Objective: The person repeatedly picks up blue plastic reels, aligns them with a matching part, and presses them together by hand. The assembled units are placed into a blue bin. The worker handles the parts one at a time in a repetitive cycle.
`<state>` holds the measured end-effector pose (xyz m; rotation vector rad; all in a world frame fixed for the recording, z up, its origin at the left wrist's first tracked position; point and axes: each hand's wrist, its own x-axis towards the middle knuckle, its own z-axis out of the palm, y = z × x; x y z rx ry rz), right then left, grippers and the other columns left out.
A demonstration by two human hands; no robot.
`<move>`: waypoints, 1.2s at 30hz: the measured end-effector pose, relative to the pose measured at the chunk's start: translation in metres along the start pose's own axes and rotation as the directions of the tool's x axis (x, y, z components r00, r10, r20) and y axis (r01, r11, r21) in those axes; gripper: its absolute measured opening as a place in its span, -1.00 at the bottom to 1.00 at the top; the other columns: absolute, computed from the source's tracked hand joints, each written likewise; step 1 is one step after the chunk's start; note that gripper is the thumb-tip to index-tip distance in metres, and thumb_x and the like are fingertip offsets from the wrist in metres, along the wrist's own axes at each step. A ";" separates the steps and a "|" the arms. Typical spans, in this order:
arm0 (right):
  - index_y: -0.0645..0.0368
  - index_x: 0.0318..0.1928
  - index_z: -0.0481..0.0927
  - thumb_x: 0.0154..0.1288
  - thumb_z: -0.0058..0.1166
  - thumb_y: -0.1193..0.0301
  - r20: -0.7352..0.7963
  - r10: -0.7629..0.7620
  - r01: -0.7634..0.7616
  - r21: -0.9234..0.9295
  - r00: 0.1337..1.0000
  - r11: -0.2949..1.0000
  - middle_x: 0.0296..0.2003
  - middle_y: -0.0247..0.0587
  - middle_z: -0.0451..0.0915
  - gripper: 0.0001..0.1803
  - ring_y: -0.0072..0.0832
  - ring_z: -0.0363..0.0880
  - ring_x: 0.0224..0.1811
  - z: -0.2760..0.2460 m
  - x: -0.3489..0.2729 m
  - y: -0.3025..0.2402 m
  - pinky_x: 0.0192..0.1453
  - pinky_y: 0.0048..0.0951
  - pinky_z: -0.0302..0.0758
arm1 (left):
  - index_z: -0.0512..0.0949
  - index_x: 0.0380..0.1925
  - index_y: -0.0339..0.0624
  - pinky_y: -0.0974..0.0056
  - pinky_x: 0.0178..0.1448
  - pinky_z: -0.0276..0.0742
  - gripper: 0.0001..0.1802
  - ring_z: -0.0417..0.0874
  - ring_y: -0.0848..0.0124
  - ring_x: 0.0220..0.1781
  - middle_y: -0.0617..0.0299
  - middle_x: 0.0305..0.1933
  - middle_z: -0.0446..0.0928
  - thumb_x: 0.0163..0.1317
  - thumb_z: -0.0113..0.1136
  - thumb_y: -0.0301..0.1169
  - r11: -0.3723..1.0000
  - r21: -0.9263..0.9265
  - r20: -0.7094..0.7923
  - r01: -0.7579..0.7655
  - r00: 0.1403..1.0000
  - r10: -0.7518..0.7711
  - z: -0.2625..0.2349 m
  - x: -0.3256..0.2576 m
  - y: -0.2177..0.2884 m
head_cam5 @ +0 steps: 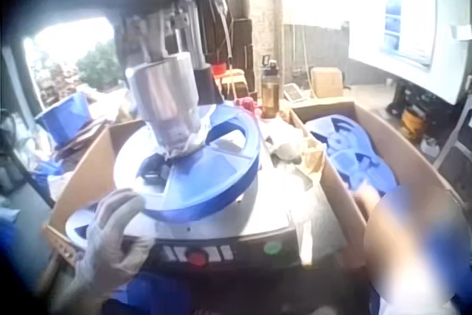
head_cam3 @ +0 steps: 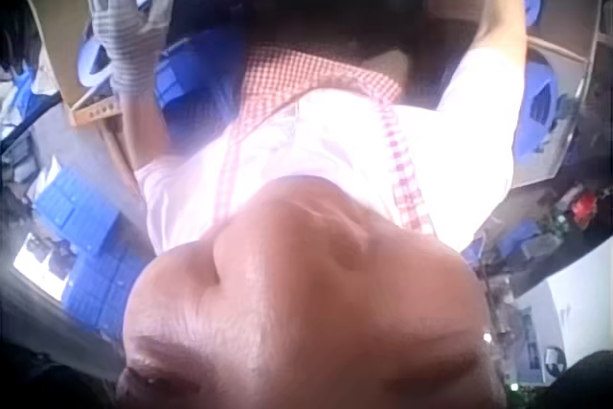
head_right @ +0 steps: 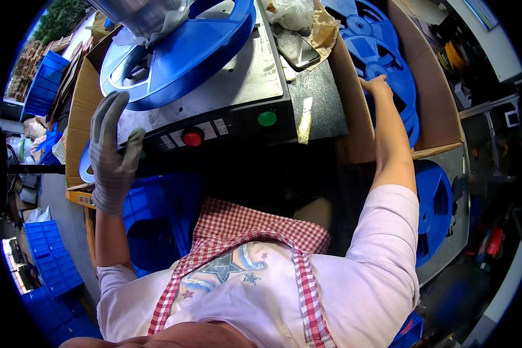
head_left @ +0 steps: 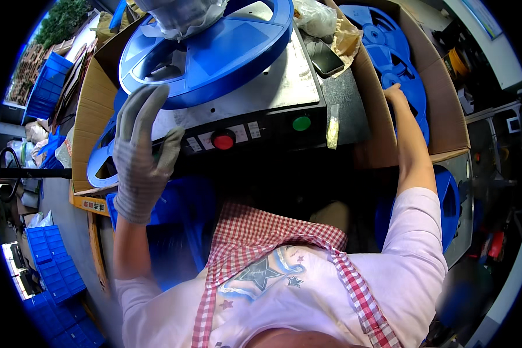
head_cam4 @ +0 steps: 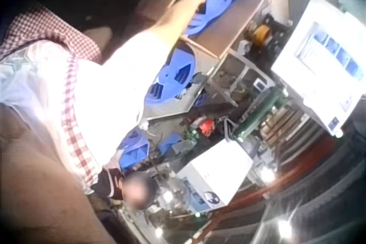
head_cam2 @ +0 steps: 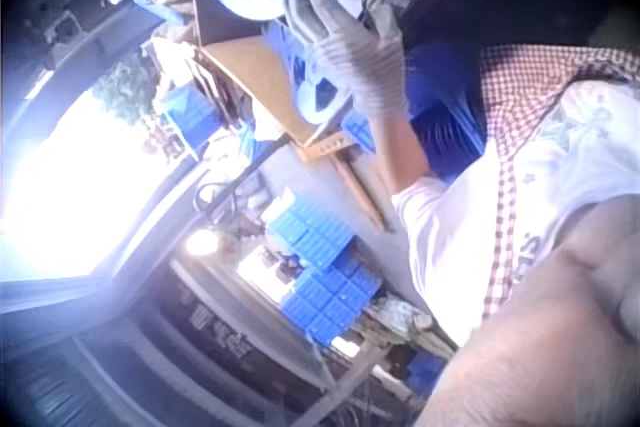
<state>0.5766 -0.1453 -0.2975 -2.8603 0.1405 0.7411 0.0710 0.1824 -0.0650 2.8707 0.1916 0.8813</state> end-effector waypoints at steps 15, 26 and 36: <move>-0.08 0.39 0.07 -0.10 0.28 -0.17 -0.450 0.185 -0.173 0.069 0.873 0.983 0.28 0.23 0.28 0.09 0.13 0.28 0.32 -0.062 -0.072 0.028 0.32 0.16 0.21 | 0.30 0.30 0.01 0.09 0.19 0.49 -0.33 0.60 0.09 0.02 0.04 0.01 0.57 0.15 0.26 -0.39 0.945 0.308 0.169 -0.108 0.984 0.058 0.046 0.054 -0.020; 0.18 0.30 0.32 0.23 0.14 0.08 -0.665 -0.221 0.700 0.687 0.714 0.196 -0.19 -0.28 0.52 -0.29 -0.49 0.53 -0.16 -0.137 -0.228 0.124 0.01 -0.42 0.47 | 0.46 0.16 -0.05 0.24 -0.01 0.59 -0.60 0.65 0.31 -0.15 0.15 -0.16 0.61 0.31 0.10 -0.43 0.926 0.219 -0.173 -0.306 0.922 0.346 0.019 0.071 -0.124; 0.32 0.01 0.35 0.38 -0.19 0.14 -0.754 -0.326 0.663 0.657 0.570 -0.359 -0.19 -0.07 0.37 -0.54 -0.32 0.38 -0.02 -0.036 -0.430 0.150 0.36 -0.18 0.23 | 0.47 0.10 -0.23 0.26 0.04 0.55 -0.61 0.62 0.35 -0.08 0.24 -0.07 0.60 0.32 0.17 -0.33 0.916 -0.351 -0.258 0.193 0.921 -0.292 -0.239 -0.209 -0.263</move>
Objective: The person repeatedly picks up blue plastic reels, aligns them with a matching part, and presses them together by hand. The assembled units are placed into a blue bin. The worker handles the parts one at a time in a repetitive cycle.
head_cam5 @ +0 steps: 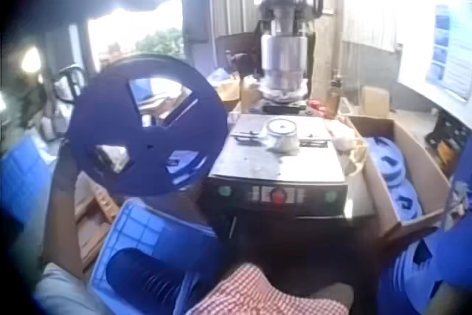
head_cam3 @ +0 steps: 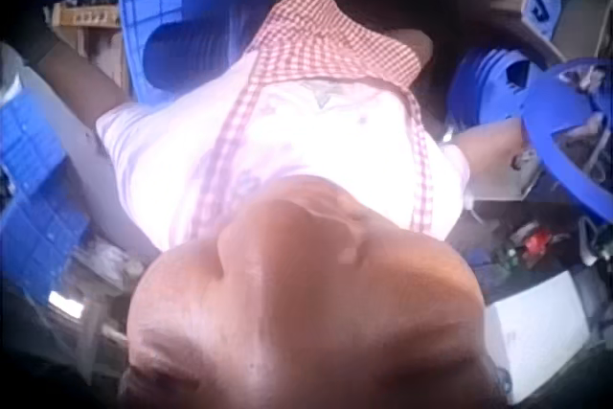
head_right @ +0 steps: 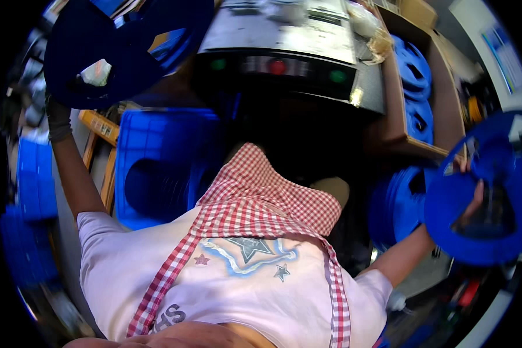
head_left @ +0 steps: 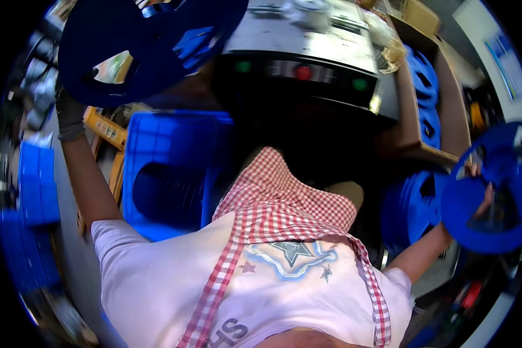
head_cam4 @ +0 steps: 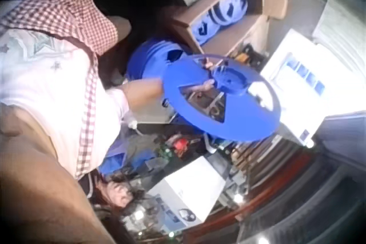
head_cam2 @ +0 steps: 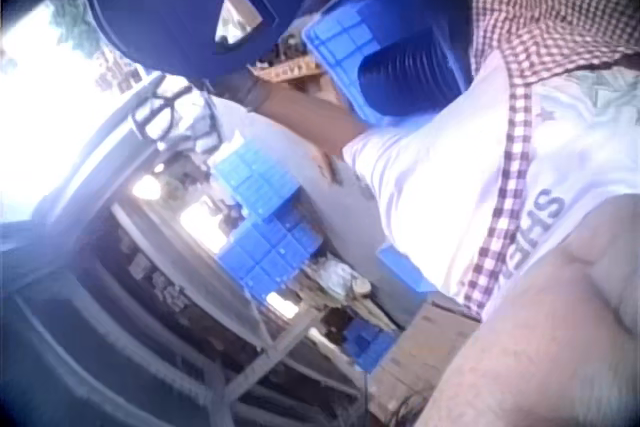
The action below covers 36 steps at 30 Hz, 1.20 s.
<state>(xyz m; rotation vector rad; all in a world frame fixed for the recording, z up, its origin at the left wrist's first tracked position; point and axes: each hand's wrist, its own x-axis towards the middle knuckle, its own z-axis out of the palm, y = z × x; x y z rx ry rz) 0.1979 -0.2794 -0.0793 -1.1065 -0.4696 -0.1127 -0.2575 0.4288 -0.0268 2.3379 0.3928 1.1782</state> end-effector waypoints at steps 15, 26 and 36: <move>0.40 0.05 0.20 0.30 -0.05 0.12 0.578 0.164 -0.481 0.453 0.800 0.751 -0.21 -0.11 0.28 -0.42 -0.29 0.27 -0.06 0.095 -0.029 0.047 0.24 -0.26 0.18 | 0.47 -0.28 -0.13 0.41 -0.25 0.40 -0.87 0.36 0.51 -0.42 0.34 -0.38 0.36 0.27 0.22 -0.39 0.433 -0.784 -0.098 0.445 0.600 -0.794 -0.039 -0.255 0.012; -0.05 0.00 0.56 0.30 0.06 0.03 -0.114 0.390 -0.351 -0.706 0.914 0.615 -0.34 -0.43 0.42 -0.62 -0.63 0.38 -0.35 -0.084 0.194 0.141 -0.18 -0.53 0.36 | 0.50 -0.10 -0.27 0.50 -0.17 0.49 -0.82 0.58 0.51 -0.21 0.28 -0.18 0.55 0.39 0.00 -0.43 -0.061 -0.911 0.409 0.408 0.872 -0.270 0.037 -0.235 -0.007; 0.34 0.20 0.44 0.32 0.03 -0.03 0.279 0.146 0.270 -0.960 0.949 0.077 0.19 0.05 0.45 -0.31 -0.16 0.39 0.26 -0.195 0.237 0.231 0.33 -0.28 0.29 | 0.46 0.05 -0.20 0.40 -0.18 0.57 -0.67 0.61 0.49 -0.29 0.23 -0.24 0.58 0.32 0.12 -0.34 0.377 -0.874 0.061 0.307 0.838 -0.543 0.108 -0.193 0.100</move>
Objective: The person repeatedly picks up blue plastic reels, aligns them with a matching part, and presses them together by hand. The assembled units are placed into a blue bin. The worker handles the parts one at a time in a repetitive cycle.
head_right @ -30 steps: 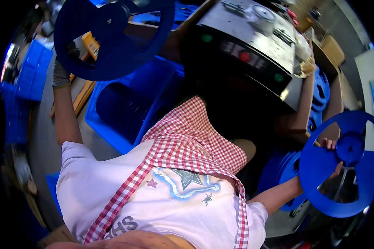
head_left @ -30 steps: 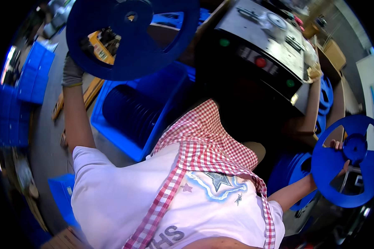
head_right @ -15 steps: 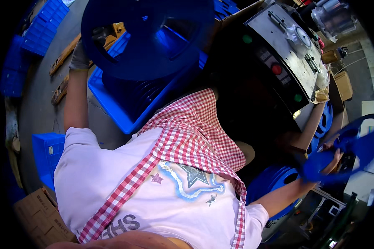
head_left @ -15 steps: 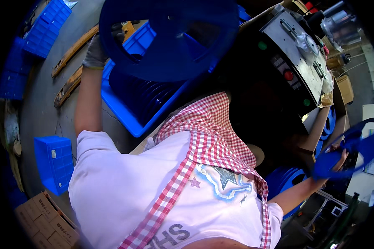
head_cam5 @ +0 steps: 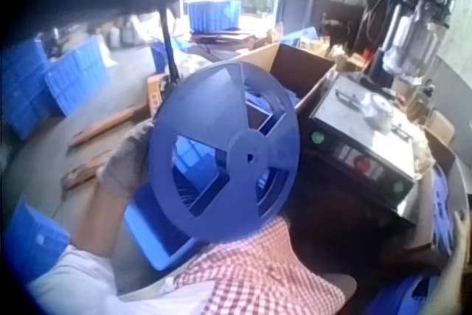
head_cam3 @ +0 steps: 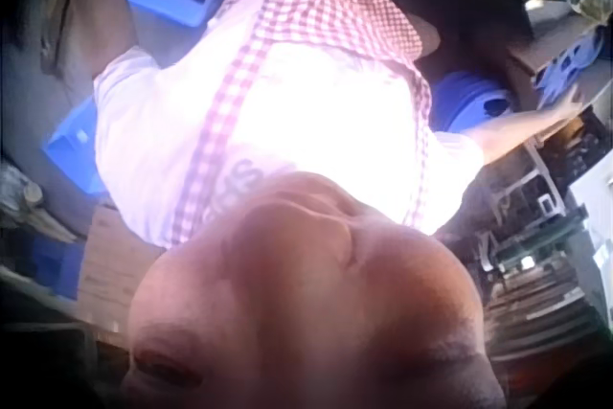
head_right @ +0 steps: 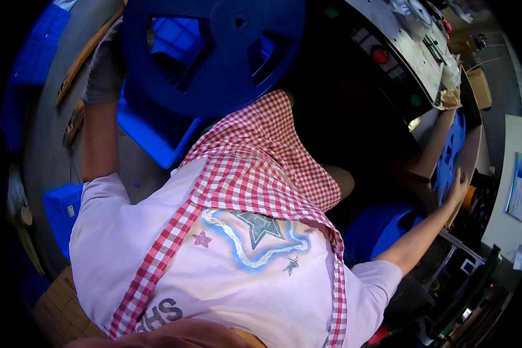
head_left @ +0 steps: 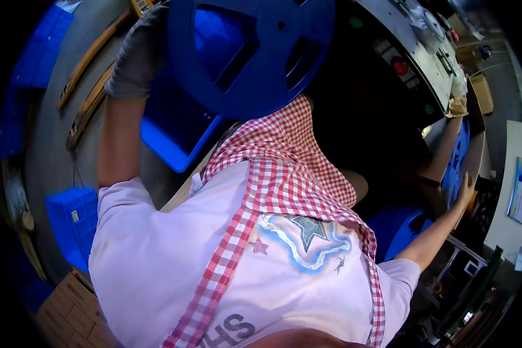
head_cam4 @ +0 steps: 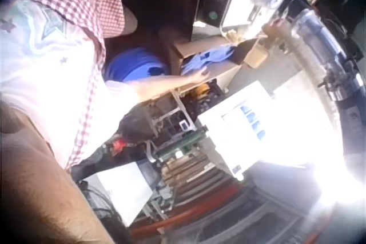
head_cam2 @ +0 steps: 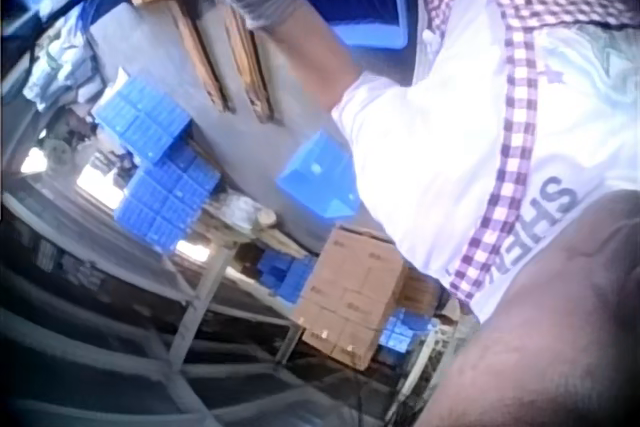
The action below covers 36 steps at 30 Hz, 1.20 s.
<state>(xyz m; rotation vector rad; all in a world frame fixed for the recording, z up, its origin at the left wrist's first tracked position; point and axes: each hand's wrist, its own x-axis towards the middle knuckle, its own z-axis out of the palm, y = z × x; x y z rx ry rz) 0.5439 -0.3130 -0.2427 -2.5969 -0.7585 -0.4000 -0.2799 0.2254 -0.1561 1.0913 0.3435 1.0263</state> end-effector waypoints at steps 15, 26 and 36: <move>0.20 0.10 0.46 0.33 0.00 0.40 0.663 -0.359 -0.738 0.664 0.657 -0.122 0.01 -0.20 0.55 -0.65 -0.37 0.52 0.08 0.017 -0.345 -0.464 0.21 -0.29 0.40 | 0.11 0.43 0.14 0.29 -0.43 0.57 -0.18 0.59 0.27 -0.45 0.07 -0.27 0.49 0.20 0.25 -0.19 0.403 0.738 0.673 -0.541 0.628 -0.390 0.190 -0.078 -0.116; 0.20 -0.27 0.49 0.44 -0.16 0.12 0.584 -0.440 -0.720 0.433 0.682 -0.542 -0.52 -0.36 0.39 -0.63 -0.47 0.40 -0.39 0.010 -0.347 -0.458 -0.16 -0.44 0.34 | 0.01 0.46 0.02 0.26 -0.06 0.59 -0.22 0.68 0.22 -0.14 0.03 -0.08 0.59 0.28 0.11 -0.39 0.760 0.618 0.701 -0.201 0.579 -0.417 0.197 -0.074 -0.118; 0.06 -0.48 0.32 0.52 -0.20 0.17 0.669 -0.322 -0.726 0.680 0.670 -0.098 -0.72 -0.50 0.10 -0.61 -0.65 0.04 -0.68 -0.052 -0.329 -0.425 -0.52 -0.54 0.10 | 0.37 0.14 -0.26 0.42 -0.44 0.50 -0.47 0.47 0.56 -0.55 0.33 -0.47 0.40 0.17 0.23 -0.35 0.870 0.276 0.375 0.410 0.787 -0.490 0.085 -0.088 -0.075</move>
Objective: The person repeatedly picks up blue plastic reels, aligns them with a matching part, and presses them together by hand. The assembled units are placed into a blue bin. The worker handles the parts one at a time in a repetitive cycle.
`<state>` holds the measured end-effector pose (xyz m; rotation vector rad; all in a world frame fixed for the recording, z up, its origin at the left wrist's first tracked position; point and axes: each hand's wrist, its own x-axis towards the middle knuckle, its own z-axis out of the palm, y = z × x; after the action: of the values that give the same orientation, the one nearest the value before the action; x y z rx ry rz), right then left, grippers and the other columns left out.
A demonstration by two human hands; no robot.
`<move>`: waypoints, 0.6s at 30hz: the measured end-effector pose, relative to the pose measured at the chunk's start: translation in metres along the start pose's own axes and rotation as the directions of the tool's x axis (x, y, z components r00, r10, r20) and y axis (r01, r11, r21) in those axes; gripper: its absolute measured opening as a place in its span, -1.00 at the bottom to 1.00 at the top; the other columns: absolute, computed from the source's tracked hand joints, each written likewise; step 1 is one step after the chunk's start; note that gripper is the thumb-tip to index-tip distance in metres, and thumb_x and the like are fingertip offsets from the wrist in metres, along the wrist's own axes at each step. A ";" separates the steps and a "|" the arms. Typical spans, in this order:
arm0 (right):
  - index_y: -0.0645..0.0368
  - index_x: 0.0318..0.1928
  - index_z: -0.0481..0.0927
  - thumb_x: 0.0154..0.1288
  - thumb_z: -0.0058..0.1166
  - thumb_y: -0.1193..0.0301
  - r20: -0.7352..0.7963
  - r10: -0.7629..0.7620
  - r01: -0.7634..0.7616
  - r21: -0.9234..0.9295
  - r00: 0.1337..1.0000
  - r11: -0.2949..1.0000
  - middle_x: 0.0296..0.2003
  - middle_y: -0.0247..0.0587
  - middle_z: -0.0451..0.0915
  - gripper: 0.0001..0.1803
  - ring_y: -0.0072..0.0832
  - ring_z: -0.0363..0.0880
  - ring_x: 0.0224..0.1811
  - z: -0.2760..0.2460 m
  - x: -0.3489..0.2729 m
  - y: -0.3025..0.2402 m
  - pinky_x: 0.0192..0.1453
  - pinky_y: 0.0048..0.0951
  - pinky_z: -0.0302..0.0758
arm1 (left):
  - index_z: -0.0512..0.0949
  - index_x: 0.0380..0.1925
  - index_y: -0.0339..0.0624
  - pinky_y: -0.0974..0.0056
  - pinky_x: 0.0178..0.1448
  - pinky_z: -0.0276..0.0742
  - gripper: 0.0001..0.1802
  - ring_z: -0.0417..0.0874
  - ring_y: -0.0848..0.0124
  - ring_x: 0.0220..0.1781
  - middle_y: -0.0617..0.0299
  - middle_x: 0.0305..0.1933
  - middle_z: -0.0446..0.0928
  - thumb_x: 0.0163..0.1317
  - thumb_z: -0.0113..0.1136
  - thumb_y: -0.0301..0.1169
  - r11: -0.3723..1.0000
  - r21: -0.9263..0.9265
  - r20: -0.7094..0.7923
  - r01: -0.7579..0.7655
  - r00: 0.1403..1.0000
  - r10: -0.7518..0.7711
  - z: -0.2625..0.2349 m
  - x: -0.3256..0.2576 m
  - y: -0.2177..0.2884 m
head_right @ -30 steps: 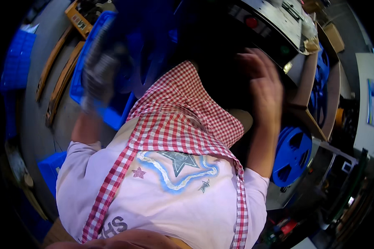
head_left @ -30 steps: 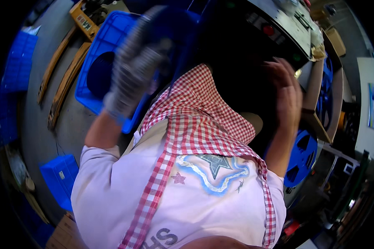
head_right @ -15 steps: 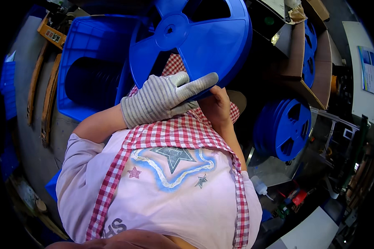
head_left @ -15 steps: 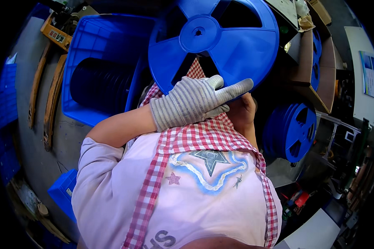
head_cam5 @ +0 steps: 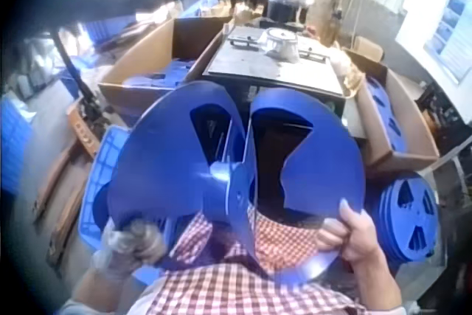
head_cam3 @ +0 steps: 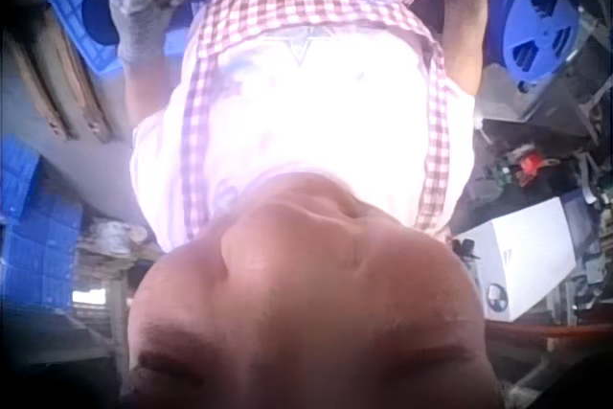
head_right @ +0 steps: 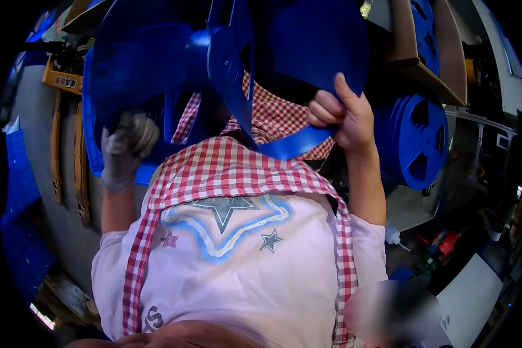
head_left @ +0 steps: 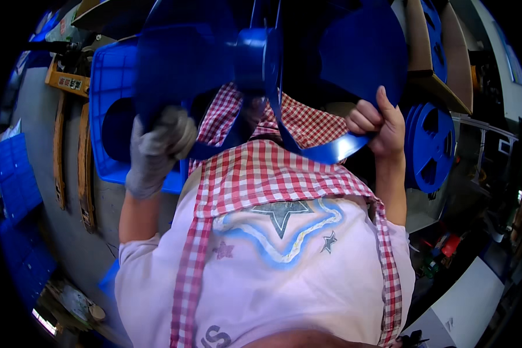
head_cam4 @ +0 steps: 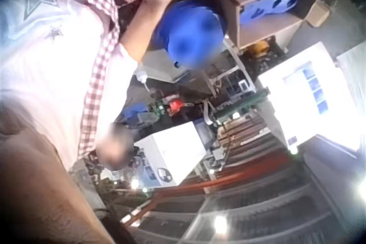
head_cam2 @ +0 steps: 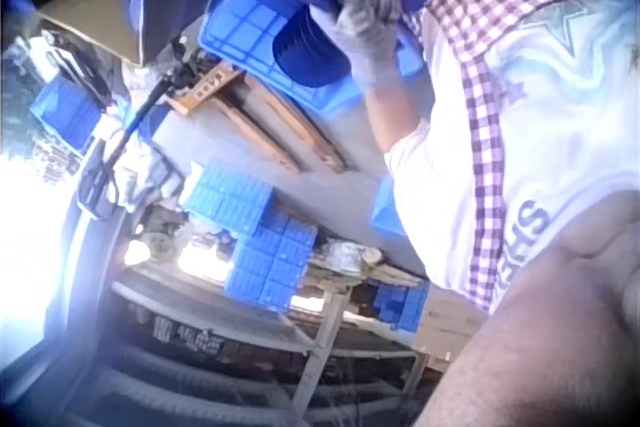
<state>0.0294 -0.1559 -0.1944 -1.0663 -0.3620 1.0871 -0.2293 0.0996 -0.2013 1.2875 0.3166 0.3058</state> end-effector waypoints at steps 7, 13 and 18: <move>-0.01 -0.54 0.29 0.52 -0.24 0.08 0.180 -0.064 0.007 0.299 0.982 0.954 -0.72 -0.51 0.08 -0.55 -0.66 0.04 -0.67 -0.004 -0.002 -0.002 -0.48 -0.54 0.11 | 0.37 0.00 -0.19 0.50 -0.53 0.40 -0.48 0.39 0.64 -0.58 0.36 -0.51 0.35 0.25 0.24 -0.06 0.980 -0.188 0.128 -0.072 0.987 0.097 0.002 0.011 -0.003; 0.23 0.47 -0.09 0.08 0.35 0.18 0.331 -0.394 0.510 -0.449 0.857 0.733 0.03 0.05 0.51 0.10 -0.15 0.49 0.15 0.064 0.019 0.030 0.28 -0.11 0.36 | 0.35 -0.05 -0.13 0.57 -0.48 0.28 -0.71 0.28 0.67 -0.52 0.38 -0.42 0.32 0.36 0.10 -0.25 0.980 -0.085 -0.073 -0.179 0.982 0.173 0.075 0.058 0.013; 0.33 0.18 0.29 0.08 0.36 0.22 0.411 -0.396 0.570 -0.543 0.821 0.617 -0.14 -0.10 0.52 -0.24 -0.34 0.57 -0.13 0.068 -0.001 0.020 0.03 -0.31 0.48 | 0.02 0.44 -0.15 0.42 -0.23 0.55 -0.23 0.48 0.61 -0.38 0.37 -0.40 0.40 0.24 0.08 -0.56 0.964 -0.005 0.211 -0.265 0.942 0.261 0.108 0.070 0.033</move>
<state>-0.0296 -0.1197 -0.1778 -1.3212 -1.2469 0.5811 -0.1244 0.0401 -0.1472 1.3738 -0.0337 0.3896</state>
